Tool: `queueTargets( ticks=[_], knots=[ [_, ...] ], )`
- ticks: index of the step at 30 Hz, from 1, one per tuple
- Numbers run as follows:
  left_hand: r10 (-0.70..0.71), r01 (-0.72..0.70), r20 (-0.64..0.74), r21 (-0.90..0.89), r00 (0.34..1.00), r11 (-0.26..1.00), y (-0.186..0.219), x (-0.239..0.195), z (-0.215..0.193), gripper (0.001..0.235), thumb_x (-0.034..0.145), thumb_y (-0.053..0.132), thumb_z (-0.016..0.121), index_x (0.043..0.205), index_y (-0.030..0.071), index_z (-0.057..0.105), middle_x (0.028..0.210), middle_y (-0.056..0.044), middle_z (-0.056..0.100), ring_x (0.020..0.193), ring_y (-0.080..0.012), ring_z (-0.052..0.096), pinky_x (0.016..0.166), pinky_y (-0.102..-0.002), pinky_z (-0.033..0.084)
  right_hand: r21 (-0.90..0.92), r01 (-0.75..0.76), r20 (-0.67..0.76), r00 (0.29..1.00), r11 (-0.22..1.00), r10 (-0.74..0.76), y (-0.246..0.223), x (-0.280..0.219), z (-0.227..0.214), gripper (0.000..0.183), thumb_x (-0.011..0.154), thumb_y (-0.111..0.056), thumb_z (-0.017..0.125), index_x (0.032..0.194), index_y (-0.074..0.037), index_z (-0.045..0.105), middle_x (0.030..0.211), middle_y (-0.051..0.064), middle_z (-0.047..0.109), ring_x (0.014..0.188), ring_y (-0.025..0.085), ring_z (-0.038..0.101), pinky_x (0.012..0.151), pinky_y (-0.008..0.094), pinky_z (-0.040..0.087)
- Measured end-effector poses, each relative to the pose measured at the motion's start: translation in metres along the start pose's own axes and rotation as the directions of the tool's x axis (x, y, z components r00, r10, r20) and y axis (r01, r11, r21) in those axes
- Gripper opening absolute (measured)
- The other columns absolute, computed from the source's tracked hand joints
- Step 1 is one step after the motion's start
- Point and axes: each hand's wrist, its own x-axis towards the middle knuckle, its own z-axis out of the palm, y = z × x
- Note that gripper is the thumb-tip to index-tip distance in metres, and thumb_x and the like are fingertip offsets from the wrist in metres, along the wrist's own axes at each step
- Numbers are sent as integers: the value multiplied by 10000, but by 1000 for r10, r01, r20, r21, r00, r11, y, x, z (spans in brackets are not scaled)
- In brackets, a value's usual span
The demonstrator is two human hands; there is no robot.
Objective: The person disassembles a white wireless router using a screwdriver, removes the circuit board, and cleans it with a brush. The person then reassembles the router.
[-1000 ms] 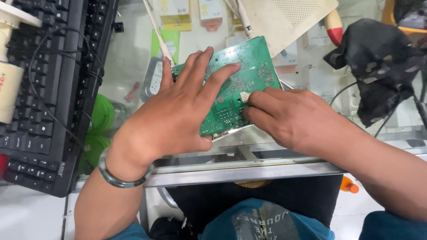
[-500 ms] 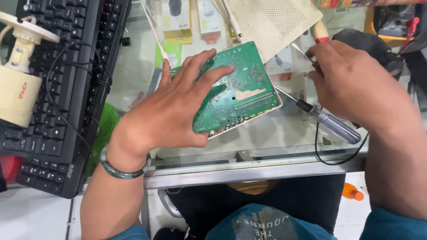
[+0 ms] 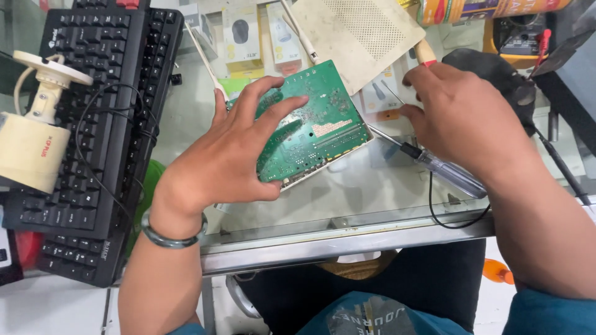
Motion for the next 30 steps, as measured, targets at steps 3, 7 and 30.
queueTargets(
  ticks=[3, 7, 30],
  knots=[
    [3, -3, -21, 10, 1000, 1000, 1, -1, 0, 1132, 638, 194, 887, 1586, 195, 268, 1576, -138, 196, 1259, -393, 517, 1100, -823, 71, 55, 66, -63, 996, 996, -62, -3, 1, 1, 191, 961, -140, 694, 1112, -28, 661, 975, 167, 662, 762, 463, 641, 533, 575, 480],
    [17, -15, -51, 40, 999, 999, 3, -1, -1, 1131, 639, 216, 903, 1584, 189, 283, 1571, -130, 208, 1245, -426, 522, 1104, -830, 80, 235, 151, 2, 988, 960, -156, -19, 7, -4, 131, 990, -119, 685, 964, 9, 685, 842, 151, 676, 703, 346, 647, 635, 481, 520],
    [-269, 264, 156, 55, 950, 963, 2, -4, 0, 1461, 644, 368, 1007, 1647, 237, -47, 1676, -209, 90, 1555, -388, 43, 1151, -711, -38, 479, 149, 32, 982, 865, -187, -25, 19, 19, 373, 946, -62, 592, 1308, 20, 637, 1070, 206, 729, 974, 403, 684, 802, 489, 527]
  ],
)
